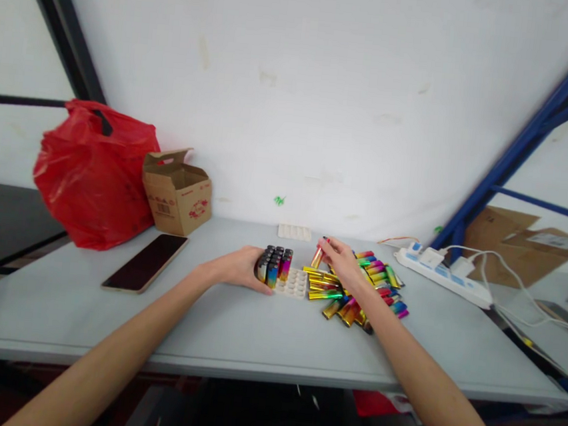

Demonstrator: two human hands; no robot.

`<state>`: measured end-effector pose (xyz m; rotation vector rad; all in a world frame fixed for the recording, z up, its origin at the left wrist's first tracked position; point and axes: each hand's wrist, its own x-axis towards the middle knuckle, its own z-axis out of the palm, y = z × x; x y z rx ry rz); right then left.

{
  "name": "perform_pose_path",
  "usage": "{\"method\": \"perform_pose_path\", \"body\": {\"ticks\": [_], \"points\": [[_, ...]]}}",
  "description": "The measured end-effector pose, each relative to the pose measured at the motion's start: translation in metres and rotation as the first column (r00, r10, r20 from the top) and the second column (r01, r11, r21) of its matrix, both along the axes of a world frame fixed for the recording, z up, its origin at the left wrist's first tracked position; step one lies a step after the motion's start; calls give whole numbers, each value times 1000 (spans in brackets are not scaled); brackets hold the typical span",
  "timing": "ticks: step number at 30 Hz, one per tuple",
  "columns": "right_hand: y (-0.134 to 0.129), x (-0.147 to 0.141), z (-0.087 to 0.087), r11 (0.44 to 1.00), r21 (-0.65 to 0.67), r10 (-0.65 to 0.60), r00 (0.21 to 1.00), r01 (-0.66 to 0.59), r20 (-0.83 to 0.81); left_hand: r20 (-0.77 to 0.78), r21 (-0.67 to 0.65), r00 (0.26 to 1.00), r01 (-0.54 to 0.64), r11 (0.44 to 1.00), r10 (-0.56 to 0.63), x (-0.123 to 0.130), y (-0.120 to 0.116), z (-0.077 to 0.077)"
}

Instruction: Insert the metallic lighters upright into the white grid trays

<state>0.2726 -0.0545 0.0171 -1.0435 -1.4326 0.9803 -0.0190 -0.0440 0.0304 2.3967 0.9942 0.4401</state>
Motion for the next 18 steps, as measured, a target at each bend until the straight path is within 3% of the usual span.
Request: {"method": "perform_pose_path", "body": {"ticks": [4, 7, 10, 12, 15, 18], "points": [[-11, -14, 5, 977, -99, 164, 958, -191, -233, 1, -6, 1000, 8, 1000, -8, 0, 0, 0], [-16, -22, 7, 968, -82, 214, 952, -236, -219, -4, -14, 1000, 0, 1000, 0, 1, -1, 2], [-16, -26, 4, 989, -69, 125, 989, -130, -74, -7, -6, 1000, -7, 1000, 7, 2, -3, 3], [-14, -26, 0, 999, 21, 22, 997, -24, 73, -5, -8, 1000, 2, 1000, -2, 2, -3, 4], [-13, -28, -6, 977, 194, -134, 959, 86, 251, -6, -9, 1000, 1, 1000, -1, 1, -3, 4], [-15, -30, -7, 957, 245, -233, 913, 154, 336, -15, -6, 1000, -5, 1000, 5, 1, -3, 4]]}}
